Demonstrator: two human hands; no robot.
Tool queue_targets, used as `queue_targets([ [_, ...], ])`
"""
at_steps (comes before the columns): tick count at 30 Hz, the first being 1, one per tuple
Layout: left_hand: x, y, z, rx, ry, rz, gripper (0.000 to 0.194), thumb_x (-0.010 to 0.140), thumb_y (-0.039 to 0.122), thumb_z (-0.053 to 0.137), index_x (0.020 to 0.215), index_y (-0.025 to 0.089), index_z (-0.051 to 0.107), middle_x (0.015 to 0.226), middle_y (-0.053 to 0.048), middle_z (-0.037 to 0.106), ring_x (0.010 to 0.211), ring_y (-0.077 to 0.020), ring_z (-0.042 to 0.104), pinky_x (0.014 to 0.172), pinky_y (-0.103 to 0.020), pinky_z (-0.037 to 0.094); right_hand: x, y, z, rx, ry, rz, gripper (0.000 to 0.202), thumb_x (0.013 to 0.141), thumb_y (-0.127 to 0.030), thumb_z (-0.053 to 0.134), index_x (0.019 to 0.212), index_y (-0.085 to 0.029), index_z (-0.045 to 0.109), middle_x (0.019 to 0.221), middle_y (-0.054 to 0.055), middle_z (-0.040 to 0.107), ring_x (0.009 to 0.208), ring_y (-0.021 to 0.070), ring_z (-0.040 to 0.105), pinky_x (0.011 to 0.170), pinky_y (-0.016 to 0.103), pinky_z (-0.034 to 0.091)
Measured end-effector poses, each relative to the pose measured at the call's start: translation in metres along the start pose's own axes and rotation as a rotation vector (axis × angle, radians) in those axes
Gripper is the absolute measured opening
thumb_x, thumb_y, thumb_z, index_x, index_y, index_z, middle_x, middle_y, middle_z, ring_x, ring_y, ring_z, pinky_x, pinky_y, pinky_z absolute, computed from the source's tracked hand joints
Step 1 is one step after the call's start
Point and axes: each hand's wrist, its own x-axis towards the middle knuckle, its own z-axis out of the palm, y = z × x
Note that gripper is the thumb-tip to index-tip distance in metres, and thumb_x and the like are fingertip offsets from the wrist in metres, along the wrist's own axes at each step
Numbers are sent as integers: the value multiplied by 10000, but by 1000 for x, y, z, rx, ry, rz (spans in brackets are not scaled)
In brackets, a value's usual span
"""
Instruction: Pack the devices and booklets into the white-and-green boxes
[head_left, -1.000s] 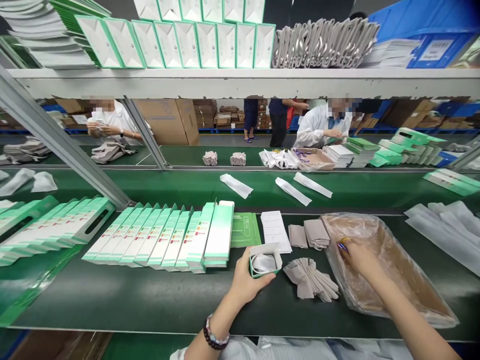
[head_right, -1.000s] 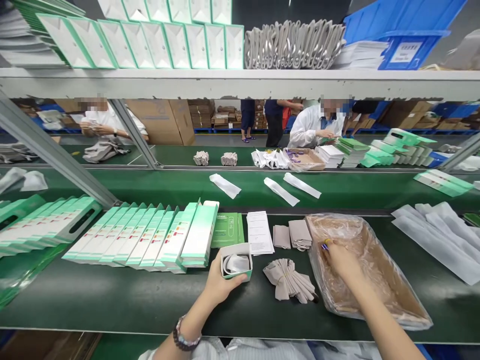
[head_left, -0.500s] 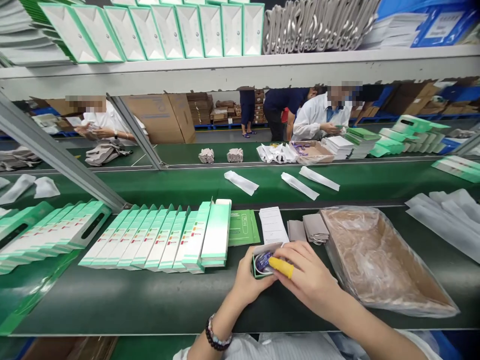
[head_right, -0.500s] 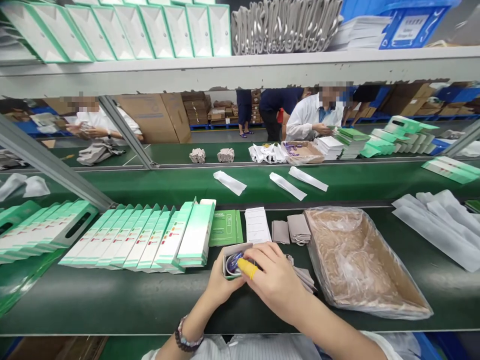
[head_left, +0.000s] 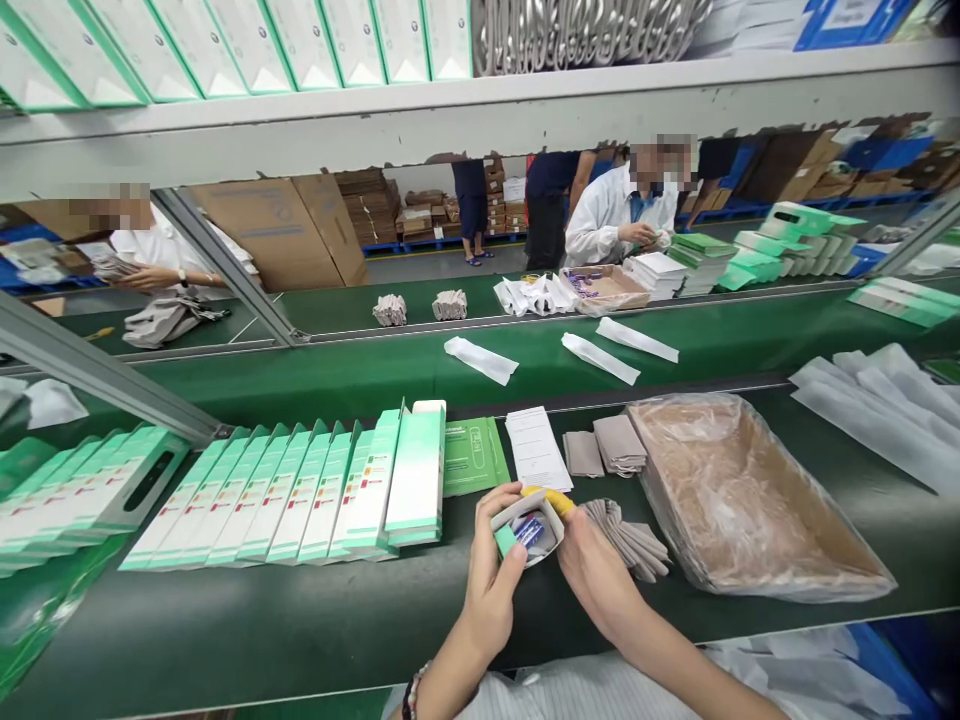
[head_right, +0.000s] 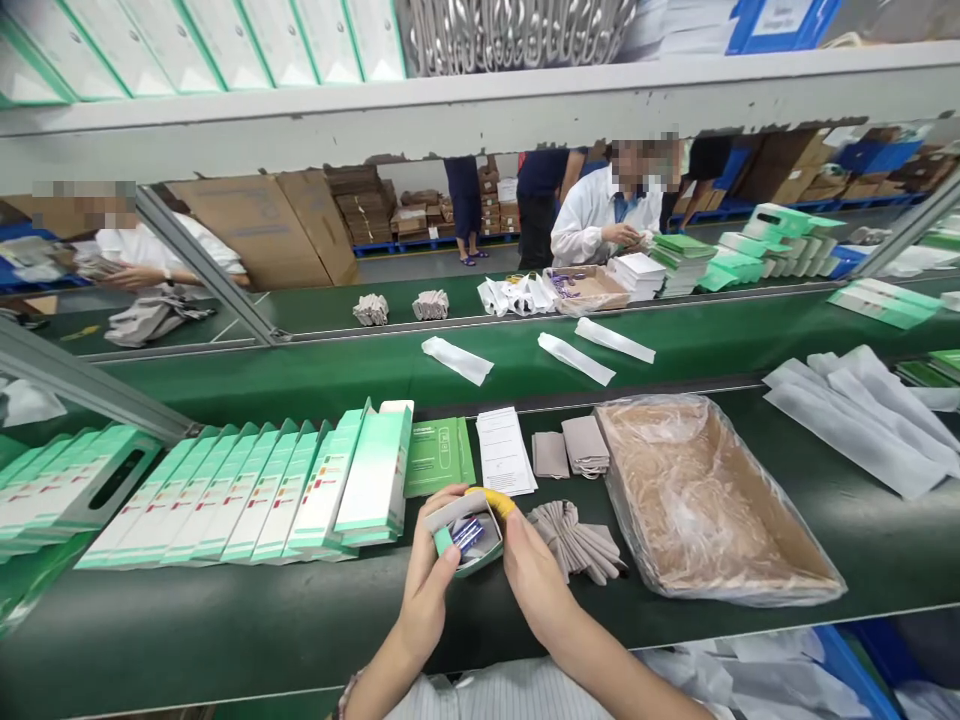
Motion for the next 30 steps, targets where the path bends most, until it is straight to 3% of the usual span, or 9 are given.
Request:
queue_targets([
  [6,-1,-8,11,28,131,114,246,955,270,484,1193,244,535,1283,-96,538,1246,-273,488,1035,-448,421,6,-9,4,-18,-13,-7,285,859,-427,669,1105,-284,647,1134,44,680,1116,240,611,1025,419,460],
  [9,1,-12,5,91,165,353,249,932,162,500,1153,267,549,1137,-65,624,1100,-231,582,936,-427,485,10,-15,1,-93,-69,-80,192,863,-385,671,1018,-271,666,1066,45,679,1032,225,631,950,374,497],
  [12,5,-16,-10,290,66,608,263,911,137,558,1130,280,587,1047,-53,689,1002,-226,653,850,-420,521,15,-21,-10,-168,-141,-123,111,896,-341,626,945,-259,683,1069,46,675,988,215,642,873,343,519],
  [15,7,-15,-23,445,-35,723,260,881,381,660,1102,254,613,1002,-77,726,983,-259,687,825,-439,548,17,-27,-27,-351,-264,-255,210,968,-315,501,1020,-269,699,1229,56,641,1165,239,585,1009,415,454],
  [18,8,-10,-27,461,-52,683,266,872,437,657,1000,206,623,970,-96,724,972,-264,692,817,-444,572,18,-31,-41,-622,-436,-474,275,961,-322,533,1214,-273,632,1407,71,533,1363,271,409,1140,508,306],
  [21,9,-3,-25,503,-53,680,58,864,154,663,911,178,641,957,-88,715,977,-232,687,827,-402,584,20,-31,-46,-818,-536,-643,478,934,-211,595,1392,-274,472,1384,87,548,1339,230,423,1118,468,358],
  [23,8,1,-23,511,-56,680,165,816,45,679,917,174,662,959,-80,723,978,-218,689,840,-381,587,22,-31,-45,-853,-548,-712,521,939,-131,570,1419,-277,432,1351,84,571,1283,201,471,1079,427,409],
  [26,6,8,-22,393,-37,508,199,786,60,728,936,184,686,958,-69,741,973,-219,692,846,-373,586,23,-34,-41,-793,-516,-703,462,913,-145,625,1338,-288,515,1302,59,605,1214,200,520,1034,399,445],
  [30,2,11,-19,205,3,272,121,803,155,748,905,204,706,933,-49,744,974,-220,688,867,-386,573,14,-44,-33,-756,-413,-531,300,901,-198,656,1181,-299,617,1195,19,651,1107,184,577,970,357,468],
])
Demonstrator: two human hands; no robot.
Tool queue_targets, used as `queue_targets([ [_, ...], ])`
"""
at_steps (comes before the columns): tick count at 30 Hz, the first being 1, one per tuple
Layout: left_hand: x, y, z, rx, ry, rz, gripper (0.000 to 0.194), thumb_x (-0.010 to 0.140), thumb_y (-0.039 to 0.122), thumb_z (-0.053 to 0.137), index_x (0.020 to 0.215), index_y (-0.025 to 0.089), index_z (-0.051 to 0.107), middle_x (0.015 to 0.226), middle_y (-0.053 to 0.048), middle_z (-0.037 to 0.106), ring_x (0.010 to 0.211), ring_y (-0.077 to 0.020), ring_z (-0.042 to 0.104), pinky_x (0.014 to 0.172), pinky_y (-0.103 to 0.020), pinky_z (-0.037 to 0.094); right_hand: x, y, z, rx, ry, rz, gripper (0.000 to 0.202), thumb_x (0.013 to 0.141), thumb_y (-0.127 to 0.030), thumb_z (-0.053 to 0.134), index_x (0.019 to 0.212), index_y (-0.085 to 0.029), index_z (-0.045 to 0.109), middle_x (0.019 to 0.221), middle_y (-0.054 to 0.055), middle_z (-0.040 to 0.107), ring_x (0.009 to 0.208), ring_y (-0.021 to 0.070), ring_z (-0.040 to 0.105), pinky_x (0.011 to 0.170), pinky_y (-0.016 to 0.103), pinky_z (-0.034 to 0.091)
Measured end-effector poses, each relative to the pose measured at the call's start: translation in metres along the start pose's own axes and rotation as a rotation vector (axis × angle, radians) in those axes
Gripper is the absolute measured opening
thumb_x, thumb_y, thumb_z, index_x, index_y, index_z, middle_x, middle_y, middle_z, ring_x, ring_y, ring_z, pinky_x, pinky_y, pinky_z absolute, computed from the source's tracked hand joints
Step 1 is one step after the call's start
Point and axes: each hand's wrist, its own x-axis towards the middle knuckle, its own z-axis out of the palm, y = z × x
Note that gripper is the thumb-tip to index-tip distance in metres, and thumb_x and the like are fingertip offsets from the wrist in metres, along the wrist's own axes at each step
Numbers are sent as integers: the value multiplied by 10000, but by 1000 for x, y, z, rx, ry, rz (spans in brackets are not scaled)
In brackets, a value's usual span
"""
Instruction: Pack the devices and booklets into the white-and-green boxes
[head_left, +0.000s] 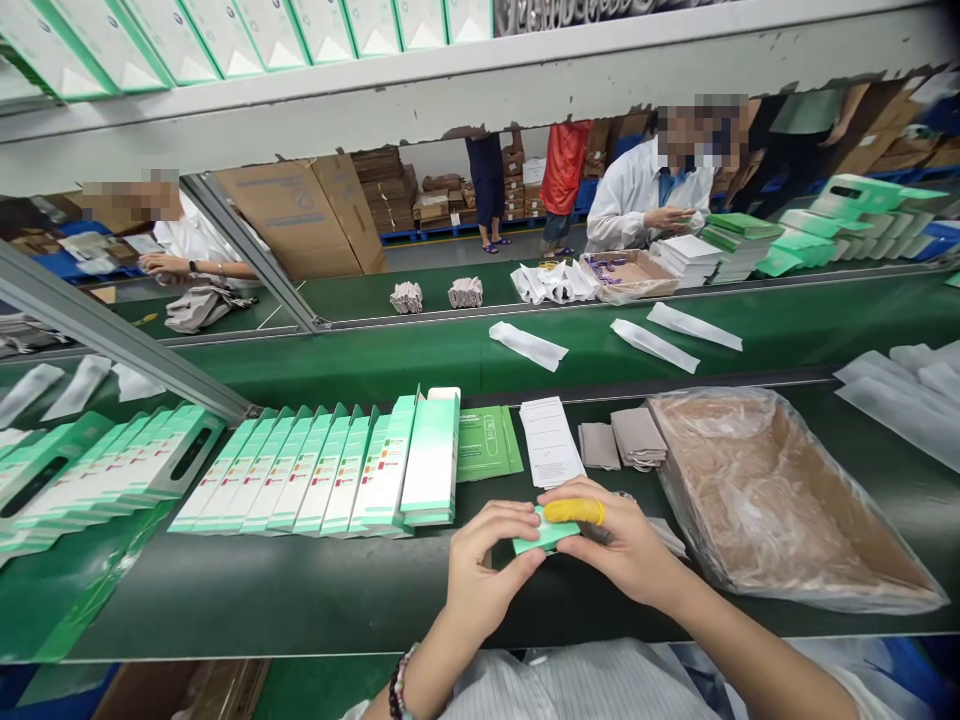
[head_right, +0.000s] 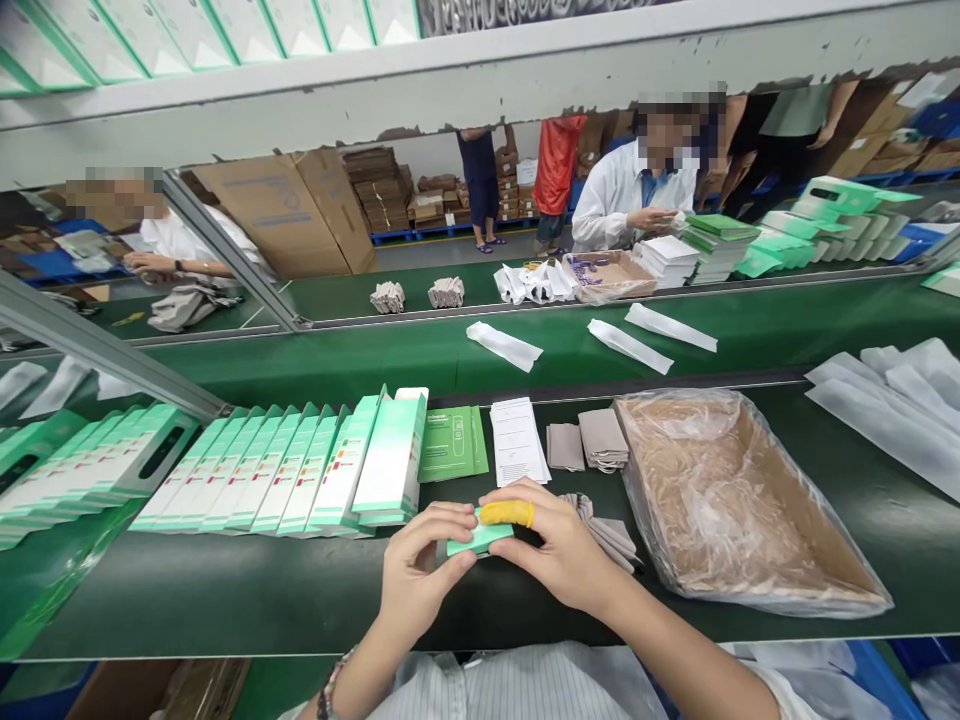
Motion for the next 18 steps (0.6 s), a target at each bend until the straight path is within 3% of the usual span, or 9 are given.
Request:
queue_targets([
  [3,-2,-2,0,15,-9,25,125,811,144,739,912,201,695,967,-54,736,1014,-223,674,888,-390,562,-3,-12,-1,-24,-23,83,257,926,-209,619,1169,-291,617,1224,21,632,1134,183,559,982,356,454],
  [9,2,-3,-6,196,-125,278,266,796,64,733,1024,169,645,1071,-100,696,1075,-235,643,904,-401,562,-5,-16,0,-15,-26,124,271,940,-221,596,1201,-296,597,1264,20,608,1181,180,536,1017,357,444],
  [14,2,-2,-5,270,-141,295,331,782,28,718,1065,163,613,1080,-106,662,1090,-239,614,903,-412,555,-6,-13,3,-58,-3,54,292,940,-195,590,1219,-283,583,1256,35,608,1176,186,534,1002,360,457],
  [18,0,-4,0,224,-86,273,290,785,20,714,1017,177,638,1055,-89,668,1077,-232,618,902,-400,542,-8,-11,4,-106,-5,-22,314,948,-161,561,1244,-265,566,1264,64,593,1184,199,521,996,380,462],
])
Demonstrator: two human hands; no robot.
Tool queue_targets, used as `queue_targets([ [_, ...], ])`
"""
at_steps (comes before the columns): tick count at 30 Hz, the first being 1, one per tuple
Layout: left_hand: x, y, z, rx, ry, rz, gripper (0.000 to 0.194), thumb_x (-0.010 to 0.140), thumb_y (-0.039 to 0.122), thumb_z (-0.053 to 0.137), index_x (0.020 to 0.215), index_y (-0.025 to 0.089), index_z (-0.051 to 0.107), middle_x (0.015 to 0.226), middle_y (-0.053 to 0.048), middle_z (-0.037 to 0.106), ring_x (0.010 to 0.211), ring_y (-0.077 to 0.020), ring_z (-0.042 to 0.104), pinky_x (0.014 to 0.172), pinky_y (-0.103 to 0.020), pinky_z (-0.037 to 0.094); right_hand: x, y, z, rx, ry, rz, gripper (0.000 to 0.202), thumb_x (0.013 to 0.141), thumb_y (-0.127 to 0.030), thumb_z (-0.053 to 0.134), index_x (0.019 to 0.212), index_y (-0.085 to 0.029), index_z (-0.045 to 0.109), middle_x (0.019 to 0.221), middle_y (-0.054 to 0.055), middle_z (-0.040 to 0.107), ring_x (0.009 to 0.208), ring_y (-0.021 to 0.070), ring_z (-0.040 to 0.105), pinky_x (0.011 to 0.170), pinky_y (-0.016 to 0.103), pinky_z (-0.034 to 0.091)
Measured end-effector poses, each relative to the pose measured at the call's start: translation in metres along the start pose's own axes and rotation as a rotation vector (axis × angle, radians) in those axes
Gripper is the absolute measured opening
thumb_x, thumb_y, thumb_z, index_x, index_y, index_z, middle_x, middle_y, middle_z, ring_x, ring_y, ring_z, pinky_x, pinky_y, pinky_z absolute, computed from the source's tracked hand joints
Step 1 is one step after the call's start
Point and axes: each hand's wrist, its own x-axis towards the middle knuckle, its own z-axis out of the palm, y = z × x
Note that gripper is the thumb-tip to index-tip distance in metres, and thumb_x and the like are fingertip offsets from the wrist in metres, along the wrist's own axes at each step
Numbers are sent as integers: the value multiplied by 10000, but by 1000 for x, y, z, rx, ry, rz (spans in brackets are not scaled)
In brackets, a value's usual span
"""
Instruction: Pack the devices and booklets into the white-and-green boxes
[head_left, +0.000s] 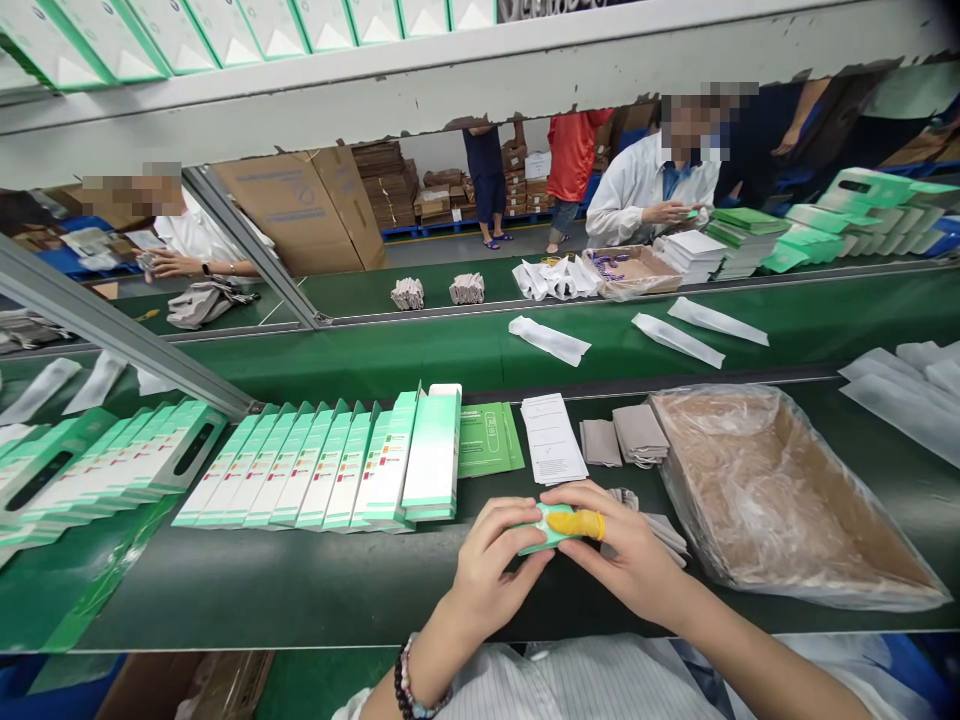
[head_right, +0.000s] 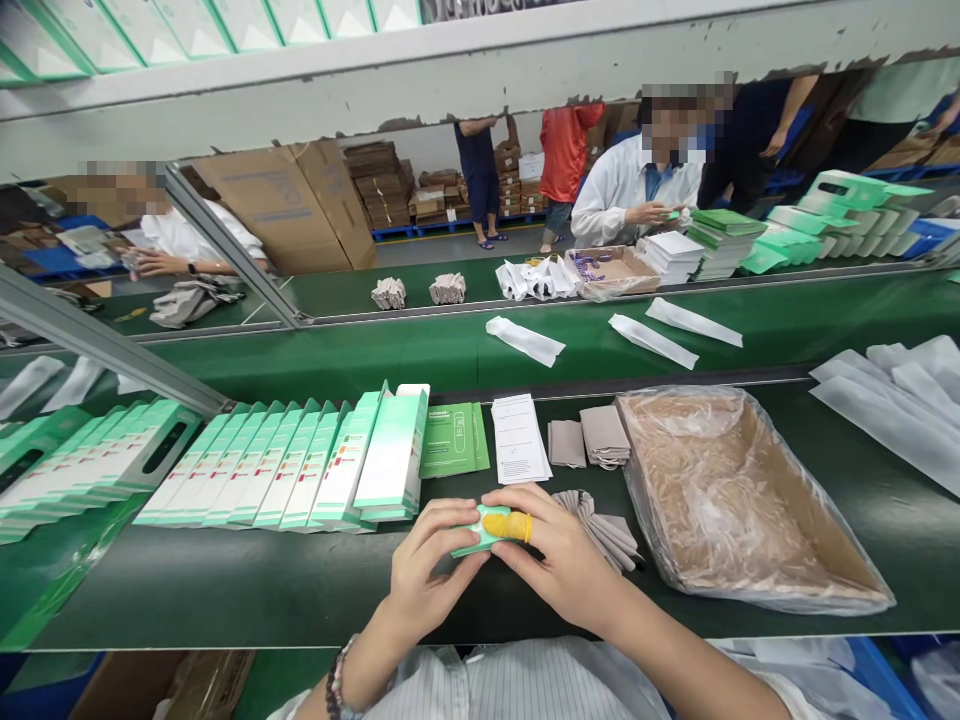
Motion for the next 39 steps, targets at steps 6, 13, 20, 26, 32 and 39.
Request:
queue_targets([
  [6,0,3,9,-344,125,-395,145,764,148,786,822,217,672,964,-34,667,1032,-212,642,879,-367,558,2,0,3,21,33,40,291,942,-164,574,1211,-273,580,1243,54,608,1164,198,533,983,383,470],
  [13,-8,-6,10,-229,123,-152,156,800,126,748,900,212,666,1000,-52,678,1059,-234,630,880,-415,547,-1,-4,2,11,25,30,280,941,-164,570,1206,-252,582,1230,70,614,1144,201,547,954,378,490],
  [20,-8,-11,5,19,86,123,168,842,108,691,978,184,627,1017,-80,694,1055,-251,644,812,-449,586,-8,-4,3,-84,15,-49,398,941,-103,528,1315,-234,498,1275,109,598,1213,223,520,983,413,493],
  [26,-13,-20,7,108,75,187,96,869,161,669,948,207,639,971,-59,734,1062,-259,657,794,-455,576,-12,9,4,-288,4,-232,429,921,-61,520,1321,-216,512,1335,141,579,1275,248,507,1019,447,491],
  [32,-20,-21,4,30,32,126,179,914,129,523,1053,180,623,1083,-131,714,1142,-282,628,896,-513,550,2,2,12,-407,6,-194,274,926,-234,587,1198,-207,579,1151,134,663,1042,261,626,862,434,549],
  [39,-58,-11,-19,69,218,-15,413,912,171,502,1325,178,506,1298,-173,605,1297,-333,512,1035,-552,461,83,63,-56,124,741,296,399,876,-287,658,1236,-267,486,1198,72,606,1136,230,587,967,384,495],
])
